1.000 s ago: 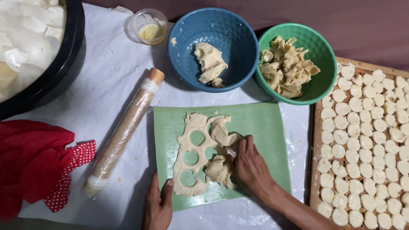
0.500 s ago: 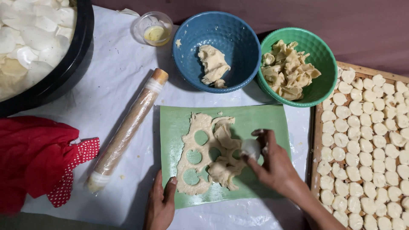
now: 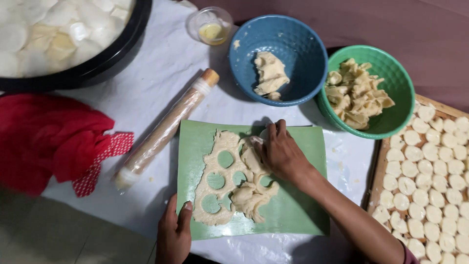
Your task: Cutting small circles from a sheet of dough and rolling out dough with a rolling pin.
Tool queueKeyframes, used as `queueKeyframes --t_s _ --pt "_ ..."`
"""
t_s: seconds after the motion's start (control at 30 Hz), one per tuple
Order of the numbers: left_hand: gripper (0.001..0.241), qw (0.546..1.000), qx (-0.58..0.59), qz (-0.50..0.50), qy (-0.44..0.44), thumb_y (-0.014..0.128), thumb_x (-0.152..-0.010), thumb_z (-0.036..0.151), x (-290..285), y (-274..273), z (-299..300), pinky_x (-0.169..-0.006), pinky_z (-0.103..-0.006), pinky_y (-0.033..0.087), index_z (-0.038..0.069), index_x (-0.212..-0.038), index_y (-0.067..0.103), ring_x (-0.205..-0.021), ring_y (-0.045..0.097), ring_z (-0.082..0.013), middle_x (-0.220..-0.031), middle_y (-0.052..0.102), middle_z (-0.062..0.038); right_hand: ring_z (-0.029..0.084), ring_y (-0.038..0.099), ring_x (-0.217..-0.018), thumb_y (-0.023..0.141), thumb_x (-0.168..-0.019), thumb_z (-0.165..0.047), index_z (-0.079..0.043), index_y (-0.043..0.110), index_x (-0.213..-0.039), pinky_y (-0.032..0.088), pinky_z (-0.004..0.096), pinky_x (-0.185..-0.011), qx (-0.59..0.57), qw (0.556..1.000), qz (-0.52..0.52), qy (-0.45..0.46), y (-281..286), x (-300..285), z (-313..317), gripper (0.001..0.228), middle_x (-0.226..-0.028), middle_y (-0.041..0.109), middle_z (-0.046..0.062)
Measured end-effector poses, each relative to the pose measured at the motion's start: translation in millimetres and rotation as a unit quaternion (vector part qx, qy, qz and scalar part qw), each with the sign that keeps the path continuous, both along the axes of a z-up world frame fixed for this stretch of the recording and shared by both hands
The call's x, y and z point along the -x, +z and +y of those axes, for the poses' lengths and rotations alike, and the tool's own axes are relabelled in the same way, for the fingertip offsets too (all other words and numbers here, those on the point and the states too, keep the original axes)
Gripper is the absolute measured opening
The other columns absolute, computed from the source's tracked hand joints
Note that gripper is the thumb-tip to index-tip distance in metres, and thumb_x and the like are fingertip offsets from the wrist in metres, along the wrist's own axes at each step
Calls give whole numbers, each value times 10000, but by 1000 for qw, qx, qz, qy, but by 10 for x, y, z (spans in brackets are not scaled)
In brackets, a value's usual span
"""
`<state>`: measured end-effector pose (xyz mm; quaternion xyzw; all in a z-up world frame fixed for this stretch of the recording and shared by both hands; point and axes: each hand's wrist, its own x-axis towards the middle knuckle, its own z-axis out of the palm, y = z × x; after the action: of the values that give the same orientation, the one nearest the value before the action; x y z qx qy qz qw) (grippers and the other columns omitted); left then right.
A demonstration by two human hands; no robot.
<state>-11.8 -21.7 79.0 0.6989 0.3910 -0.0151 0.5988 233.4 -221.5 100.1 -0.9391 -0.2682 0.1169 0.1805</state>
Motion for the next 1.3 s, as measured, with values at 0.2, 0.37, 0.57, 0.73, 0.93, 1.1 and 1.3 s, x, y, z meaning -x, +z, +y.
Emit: queueKeyframes --t_s 0.2,0.37,0.57,0.73,0.93,1.1,1.3 --pt "423 995 -67 22 68 504 -952 284 370 -64 -69 -780 -368 556 136 -1337 598 -828 706 -234 -1017 779 -96 395 654 -813 599 -987 -326 59 471 -1162 561 508 -741 15 983 -4 181 148 -74 705 441 -1048 535 231" --pt "370 992 -81 -49 89 485 -963 208 513 115 -216 -727 -415 570 132 -1314 574 -795 735 -275 -1041 787 -110 412 696 -893 502 -1021 -406 119 405 -1327 617 493 -817 190 950 24 246 180 -109 1225 615 -1169 538 263" --pt "320 990 -44 -23 135 531 -988 178 573 98 -319 -581 -422 494 173 -1306 570 -579 667 -239 -806 774 -100 297 428 -718 406 -1045 -170 -87 532 -932 401 411 -507 196 754 -269 566 -284 -272 1488 189 -770 451 183" --pt "320 986 -51 -41 153 551 -990 193 560 86 -365 -617 -418 504 159 -1307 567 -627 667 -226 -864 776 -92 268 623 -976 225 -1099 -419 92 351 -1382 592 399 -971 273 863 -31 425 214 371 1782 598 -1162 516 191" --pt "372 985 -69 -38 155 552 -982 208 558 -54 -416 -624 -452 488 138 -1347 545 -641 672 -280 -888 780 -116 446 540 -1224 485 -1000 -336 72 397 -1398 521 522 -999 132 844 -74 515 17 547 1406 577 -1417 447 293" --pt "360 987 -43 -20 152 538 -988 184 555 48 -410 -656 -436 519 188 -1347 557 -684 699 -261 -926 783 -108 552 496 -1301 568 -983 -381 87 445 -1400 445 566 -1096 121 813 -73 565 93 512 928 639 -1420 459 396" --pt "295 986 -62 -46 148 550 -984 172 538 96 -377 -634 -423 504 137 -1275 577 -617 649 -240 -825 762 -105 426 533 -1322 555 -961 -430 120 408 -1406 525 474 -1015 139 847 -37 511 375 327 576 722 -1450 463 340"
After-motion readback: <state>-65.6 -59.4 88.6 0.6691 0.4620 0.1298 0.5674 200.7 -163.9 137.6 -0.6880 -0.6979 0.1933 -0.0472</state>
